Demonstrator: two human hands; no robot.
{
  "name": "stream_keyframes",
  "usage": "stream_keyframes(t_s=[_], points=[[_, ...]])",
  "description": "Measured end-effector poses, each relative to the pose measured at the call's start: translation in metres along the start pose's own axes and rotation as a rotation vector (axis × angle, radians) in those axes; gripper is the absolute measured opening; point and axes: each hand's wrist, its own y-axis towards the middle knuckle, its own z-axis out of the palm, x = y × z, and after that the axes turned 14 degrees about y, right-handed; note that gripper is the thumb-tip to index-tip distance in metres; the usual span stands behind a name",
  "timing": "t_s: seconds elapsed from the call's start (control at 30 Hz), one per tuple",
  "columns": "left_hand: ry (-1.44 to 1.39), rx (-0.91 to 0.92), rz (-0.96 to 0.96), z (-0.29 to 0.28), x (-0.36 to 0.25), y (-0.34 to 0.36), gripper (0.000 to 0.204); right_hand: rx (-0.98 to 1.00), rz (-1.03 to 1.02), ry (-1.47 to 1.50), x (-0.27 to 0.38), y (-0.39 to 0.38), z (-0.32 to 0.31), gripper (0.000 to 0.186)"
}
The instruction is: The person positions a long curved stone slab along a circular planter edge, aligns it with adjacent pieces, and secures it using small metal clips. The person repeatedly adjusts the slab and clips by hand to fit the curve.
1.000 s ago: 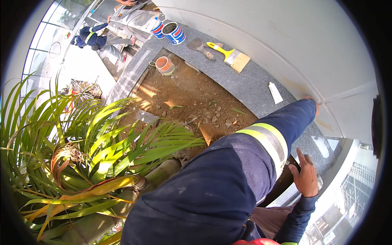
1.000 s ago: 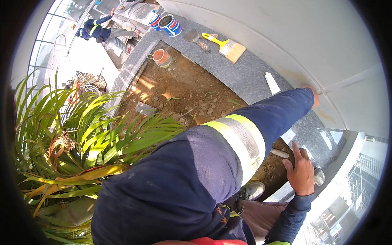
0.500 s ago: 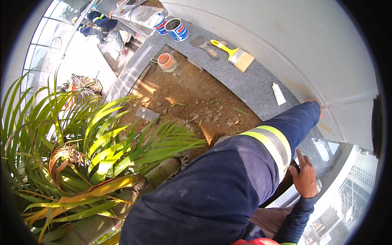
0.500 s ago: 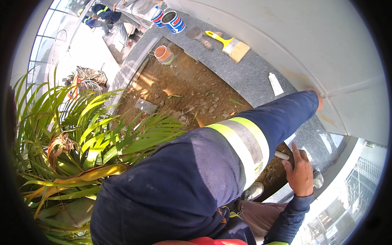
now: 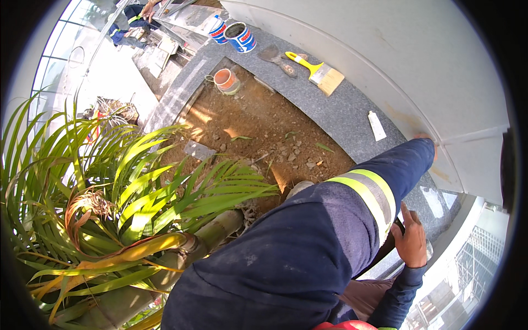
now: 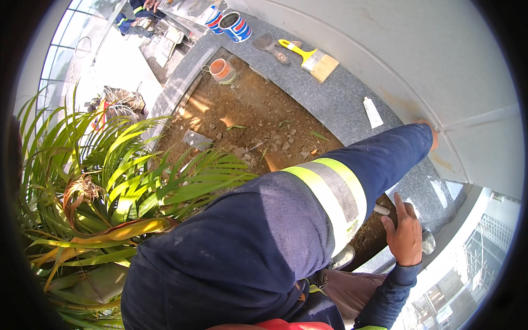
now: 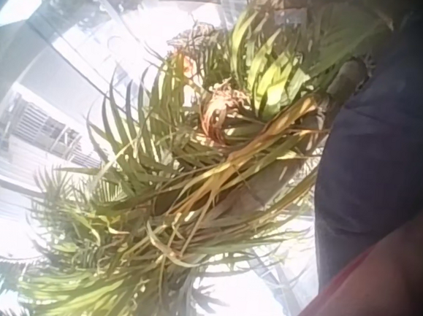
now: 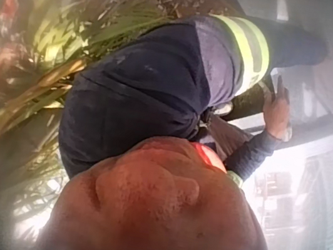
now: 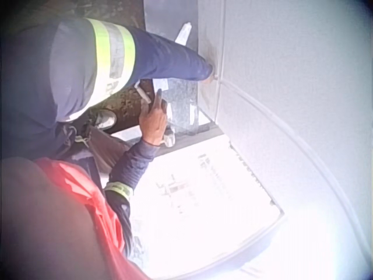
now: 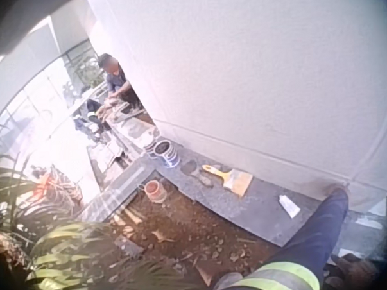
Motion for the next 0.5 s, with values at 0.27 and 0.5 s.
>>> stream_keyframes(t_s=[0.27,0.5], points=[[-0.068,-0.049,0.028,0.013,0.004,0.014,0.041,-0.015,-0.027,0.004,-0.001,-0.001,0.003,0.065],[-0.061,-0.083,-0.021,0.016,0.006,0.003,0.041,0.046,0.071,0.024,0.015,0.001,0.001,0.064]])
